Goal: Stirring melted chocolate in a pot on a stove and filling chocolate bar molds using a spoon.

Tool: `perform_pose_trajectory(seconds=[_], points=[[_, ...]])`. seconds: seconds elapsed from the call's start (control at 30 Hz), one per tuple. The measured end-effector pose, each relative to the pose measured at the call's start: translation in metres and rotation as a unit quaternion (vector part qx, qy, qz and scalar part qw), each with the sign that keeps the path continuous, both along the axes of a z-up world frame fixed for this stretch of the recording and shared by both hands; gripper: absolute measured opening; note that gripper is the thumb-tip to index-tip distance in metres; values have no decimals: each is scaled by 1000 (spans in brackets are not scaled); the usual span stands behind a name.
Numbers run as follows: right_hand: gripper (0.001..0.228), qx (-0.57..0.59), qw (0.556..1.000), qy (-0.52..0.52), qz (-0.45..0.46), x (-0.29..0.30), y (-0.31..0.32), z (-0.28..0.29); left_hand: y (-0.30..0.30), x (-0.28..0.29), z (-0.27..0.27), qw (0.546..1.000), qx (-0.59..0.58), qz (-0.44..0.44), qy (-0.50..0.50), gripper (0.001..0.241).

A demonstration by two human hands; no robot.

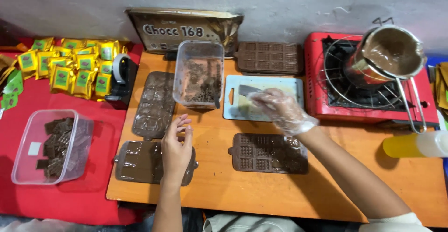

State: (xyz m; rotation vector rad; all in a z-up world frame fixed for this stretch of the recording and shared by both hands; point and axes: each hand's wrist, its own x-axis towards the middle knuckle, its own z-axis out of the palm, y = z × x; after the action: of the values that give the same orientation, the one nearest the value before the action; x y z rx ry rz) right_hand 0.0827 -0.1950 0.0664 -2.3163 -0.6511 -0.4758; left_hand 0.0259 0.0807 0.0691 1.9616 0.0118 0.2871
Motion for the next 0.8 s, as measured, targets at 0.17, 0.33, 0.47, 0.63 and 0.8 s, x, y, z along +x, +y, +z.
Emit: perform_pose_trajectory(seconds=[0.17, 0.33, 0.47, 0.63, 0.8], points=[[14, -5, 994, 33, -104, -43, -67, 10, -30, -5, 7, 997, 17, -60, 43, 28], [13, 75, 977, 123, -156, -98, -97, 1, -69, -18, -21, 993, 28, -101, 62, 25], [12, 83, 963, 176, -186, -126, -109, -26, -86, -30, -30, 991, 104, -76, 44, 27], [16, 33, 955, 193, -220, -143, -104, -20, -90, -39, -29, 968, 235, -61, 67, 28], [18, 34, 947, 221, -230, -146, -107, -38, -100, -47, -31, 953, 276, -91, 89, 22]])
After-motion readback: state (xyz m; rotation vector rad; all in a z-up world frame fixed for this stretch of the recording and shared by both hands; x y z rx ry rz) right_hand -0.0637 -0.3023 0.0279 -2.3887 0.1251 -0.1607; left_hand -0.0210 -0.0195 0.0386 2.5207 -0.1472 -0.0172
